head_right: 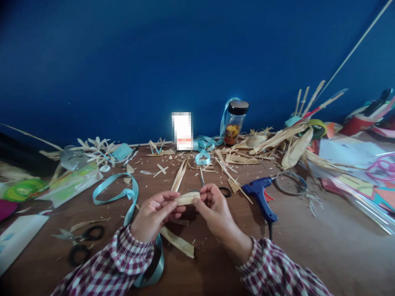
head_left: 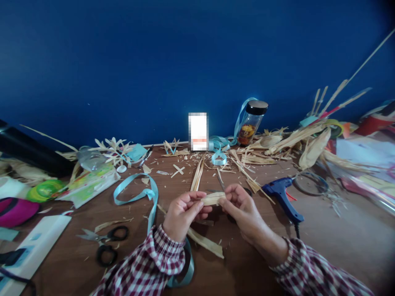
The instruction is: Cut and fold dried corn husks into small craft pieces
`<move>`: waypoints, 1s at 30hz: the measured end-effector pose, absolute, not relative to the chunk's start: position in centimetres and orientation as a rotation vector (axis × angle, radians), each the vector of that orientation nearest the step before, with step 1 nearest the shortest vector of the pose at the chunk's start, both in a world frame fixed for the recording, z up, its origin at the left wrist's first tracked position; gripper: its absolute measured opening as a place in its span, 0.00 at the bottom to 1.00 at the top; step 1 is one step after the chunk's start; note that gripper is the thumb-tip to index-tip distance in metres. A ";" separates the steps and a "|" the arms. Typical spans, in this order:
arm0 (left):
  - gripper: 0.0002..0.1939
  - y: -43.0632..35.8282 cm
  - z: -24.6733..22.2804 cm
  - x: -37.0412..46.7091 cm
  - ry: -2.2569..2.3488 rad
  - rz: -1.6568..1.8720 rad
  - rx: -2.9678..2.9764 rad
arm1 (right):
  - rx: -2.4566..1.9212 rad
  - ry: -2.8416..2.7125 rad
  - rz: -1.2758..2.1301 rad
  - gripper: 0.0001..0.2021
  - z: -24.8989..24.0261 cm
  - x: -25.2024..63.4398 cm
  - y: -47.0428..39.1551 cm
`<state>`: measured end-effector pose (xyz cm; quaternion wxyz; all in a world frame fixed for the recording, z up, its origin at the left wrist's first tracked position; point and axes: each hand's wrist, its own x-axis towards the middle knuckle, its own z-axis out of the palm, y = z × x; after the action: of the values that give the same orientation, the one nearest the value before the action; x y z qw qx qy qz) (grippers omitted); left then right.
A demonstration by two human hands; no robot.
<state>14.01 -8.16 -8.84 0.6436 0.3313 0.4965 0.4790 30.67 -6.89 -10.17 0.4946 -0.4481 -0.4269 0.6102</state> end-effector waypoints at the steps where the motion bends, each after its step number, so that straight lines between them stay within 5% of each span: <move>1: 0.17 -8.1 -8.8 13.9 1.113 1.072 0.767 | -1.082 -1.042 1.474 0.14 -10.2 30.7 -6.9; 24: 0.02 -8.5 -10.2 14.7 1.251 1.180 1.054 | -1.121 -1.171 1.487 0.14 -9.6 30.4 -7.4; 30: 0.07 -8.5 -10.2 14.6 1.217 1.101 1.104 | -1.123 -1.158 1.484 0.15 -9.8 30.5 -7.3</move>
<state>14.61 -8.49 -10.18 0.5494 0.4665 0.5140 0.4651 30.52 -7.30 -9.79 0.4573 -0.4556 -0.4698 0.6021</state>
